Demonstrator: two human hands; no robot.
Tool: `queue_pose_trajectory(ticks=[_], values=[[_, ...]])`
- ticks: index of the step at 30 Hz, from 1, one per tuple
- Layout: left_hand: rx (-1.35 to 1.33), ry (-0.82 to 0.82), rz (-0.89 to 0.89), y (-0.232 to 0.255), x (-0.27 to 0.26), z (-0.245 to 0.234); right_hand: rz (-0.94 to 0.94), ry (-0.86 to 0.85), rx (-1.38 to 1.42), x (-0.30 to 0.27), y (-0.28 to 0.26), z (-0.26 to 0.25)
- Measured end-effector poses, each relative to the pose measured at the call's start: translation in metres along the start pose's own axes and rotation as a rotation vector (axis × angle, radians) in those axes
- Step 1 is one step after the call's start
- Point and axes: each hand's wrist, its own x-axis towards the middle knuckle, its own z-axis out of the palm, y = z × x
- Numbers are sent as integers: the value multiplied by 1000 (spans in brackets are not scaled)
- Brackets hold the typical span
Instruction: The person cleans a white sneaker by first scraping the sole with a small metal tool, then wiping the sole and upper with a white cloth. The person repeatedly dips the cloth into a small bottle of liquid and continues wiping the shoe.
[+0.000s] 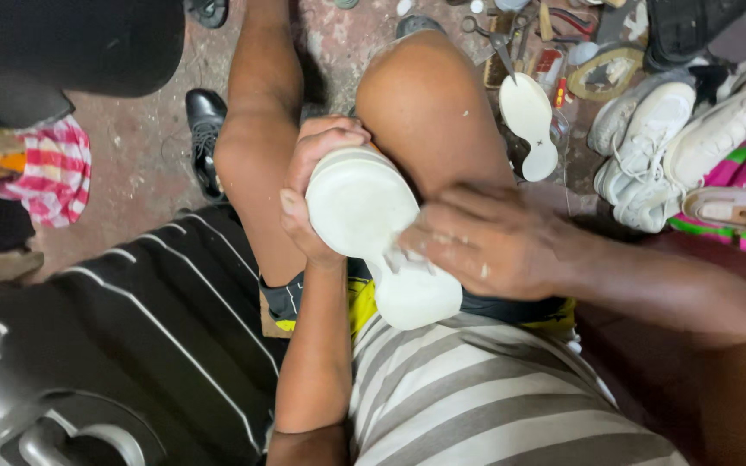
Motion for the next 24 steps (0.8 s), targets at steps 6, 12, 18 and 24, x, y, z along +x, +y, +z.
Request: queue_pose_trajectory(ticks=[6,12,18,24], values=[[22,-10,-41,1,-5,4,171,45,-153,11,10,2],[16,-7,-77,3,-5,-1,38,-83,-171,-5,-9,8],[131,-36,-67,11,-4,8,191,77,-232,8,4,5],[168,-31,-42,16,-2,6,49,-100,-129,8,-14,16]])
